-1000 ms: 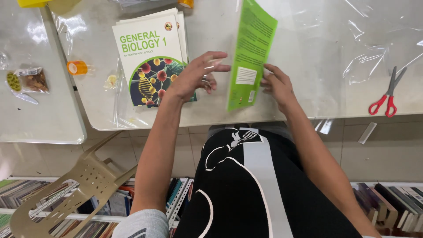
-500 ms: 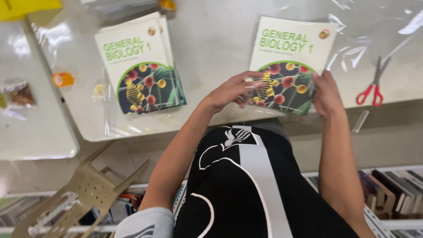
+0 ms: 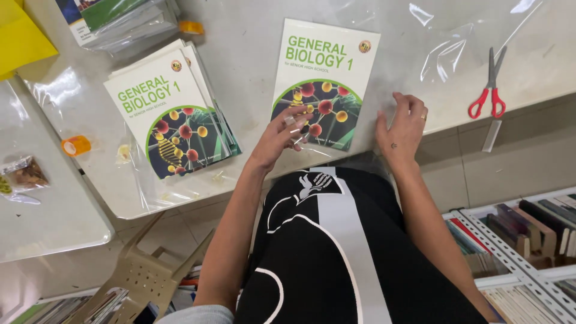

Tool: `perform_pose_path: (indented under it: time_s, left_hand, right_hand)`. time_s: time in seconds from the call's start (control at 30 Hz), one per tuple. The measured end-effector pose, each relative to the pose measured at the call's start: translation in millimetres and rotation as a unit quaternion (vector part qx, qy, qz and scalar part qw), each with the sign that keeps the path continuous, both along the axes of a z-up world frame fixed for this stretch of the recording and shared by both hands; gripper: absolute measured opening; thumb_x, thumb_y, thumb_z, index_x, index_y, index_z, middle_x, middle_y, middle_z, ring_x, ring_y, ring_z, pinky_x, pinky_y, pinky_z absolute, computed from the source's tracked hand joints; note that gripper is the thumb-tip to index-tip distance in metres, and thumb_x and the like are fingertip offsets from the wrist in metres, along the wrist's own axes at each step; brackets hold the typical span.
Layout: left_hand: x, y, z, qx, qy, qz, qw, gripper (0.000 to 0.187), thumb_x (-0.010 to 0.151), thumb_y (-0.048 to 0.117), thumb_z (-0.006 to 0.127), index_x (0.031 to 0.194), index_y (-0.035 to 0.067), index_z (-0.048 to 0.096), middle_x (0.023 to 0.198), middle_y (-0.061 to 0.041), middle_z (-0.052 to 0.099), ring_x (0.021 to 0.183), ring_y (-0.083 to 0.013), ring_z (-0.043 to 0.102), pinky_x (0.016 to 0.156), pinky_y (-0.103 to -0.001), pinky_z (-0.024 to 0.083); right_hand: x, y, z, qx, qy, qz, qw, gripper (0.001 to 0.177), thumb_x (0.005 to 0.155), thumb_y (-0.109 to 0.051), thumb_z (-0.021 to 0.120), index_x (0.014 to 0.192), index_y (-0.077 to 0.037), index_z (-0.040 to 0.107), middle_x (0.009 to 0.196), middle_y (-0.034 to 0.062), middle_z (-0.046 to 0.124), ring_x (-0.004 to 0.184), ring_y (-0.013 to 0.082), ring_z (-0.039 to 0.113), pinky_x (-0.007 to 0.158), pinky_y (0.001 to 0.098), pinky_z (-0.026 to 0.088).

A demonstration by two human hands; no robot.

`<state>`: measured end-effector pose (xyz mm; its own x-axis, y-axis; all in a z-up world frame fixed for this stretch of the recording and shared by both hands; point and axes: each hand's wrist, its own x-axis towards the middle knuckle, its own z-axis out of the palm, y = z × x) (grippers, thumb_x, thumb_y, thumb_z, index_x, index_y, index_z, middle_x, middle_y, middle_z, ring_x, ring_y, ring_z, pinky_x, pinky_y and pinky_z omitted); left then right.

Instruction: Wrapping a stack of biology textbooks in clear plastic covers using scissors and adhesive tape.

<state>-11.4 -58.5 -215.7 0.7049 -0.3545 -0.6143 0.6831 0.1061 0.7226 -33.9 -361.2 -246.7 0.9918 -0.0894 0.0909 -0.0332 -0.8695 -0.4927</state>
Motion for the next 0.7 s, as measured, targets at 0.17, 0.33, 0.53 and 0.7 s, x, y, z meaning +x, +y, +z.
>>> perform_pose_path:
  time_s: [0.17, 0.33, 0.53, 0.7]
  left_hand:
    - [-0.2, -8.4, 3.3, 0.082, -0.095, -0.013, 0.992, 0.058, 0.094, 0.037, 0.069, 0.143, 0.009, 0.056, 0.133, -0.006, 0.067, 0.094, -0.0076, 0.065, 0.069, -0.025, 0.053]
    - [12.3, -47.9, 15.3, 0.119, -0.200, -0.104, 0.967, 0.065, 0.090, 0.041, 0.077, 0.144, 0.008, 0.061, 0.112, -0.009, 0.067, 0.082, -0.0130, 0.060, 0.074, -0.028, 0.054]
    - [92.9, -104.5, -26.7, 0.175, -0.293, -0.186, 0.921, 0.071, 0.088, 0.055, 0.073, 0.141, 0.010, 0.059, 0.138, -0.011, 0.065, 0.094, -0.0194, 0.072, 0.086, -0.032, 0.057]
    - [154.6, -139.8, -108.0, 0.232, -0.415, -0.123, 0.871, 0.073, 0.093, 0.058, 0.073, 0.144, 0.008, 0.057, 0.145, -0.016, 0.059, 0.132, -0.0304, 0.061, 0.111, -0.041, 0.048]
  right_hand:
    - [-9.2, 16.9, -2.9, -0.001, 0.024, -0.063, 0.998, 0.087, 0.080, -0.027, 0.091, 0.142, 0.007, 0.042, 0.125, 0.0316, 0.049, 0.112, 0.0458, 0.049, 0.094, 0.0540, 0.044]
    - [0.0, -11.7, -12.7, 0.198, 0.142, -0.184, 0.952, 0.072, 0.087, -0.010, 0.072, 0.148, 0.003, 0.036, 0.091, 0.0160, 0.069, 0.081, 0.0283, 0.069, 0.079, 0.0419, 0.055]
    - [8.3, -46.3, -24.1, 0.455, 0.169, -0.243, 0.840, 0.033, 0.098, -0.007, 0.063, 0.128, 0.002, 0.055, 0.092, 0.0088, 0.071, 0.077, 0.0165, 0.068, 0.067, 0.0328, 0.056]
    - [14.4, -15.1, 9.7, 0.056, 0.035, -0.111, 0.992, 0.058, 0.087, -0.024, 0.088, 0.126, 0.005, 0.057, 0.099, 0.0189, 0.067, 0.080, 0.0294, 0.066, 0.070, 0.0425, 0.054]
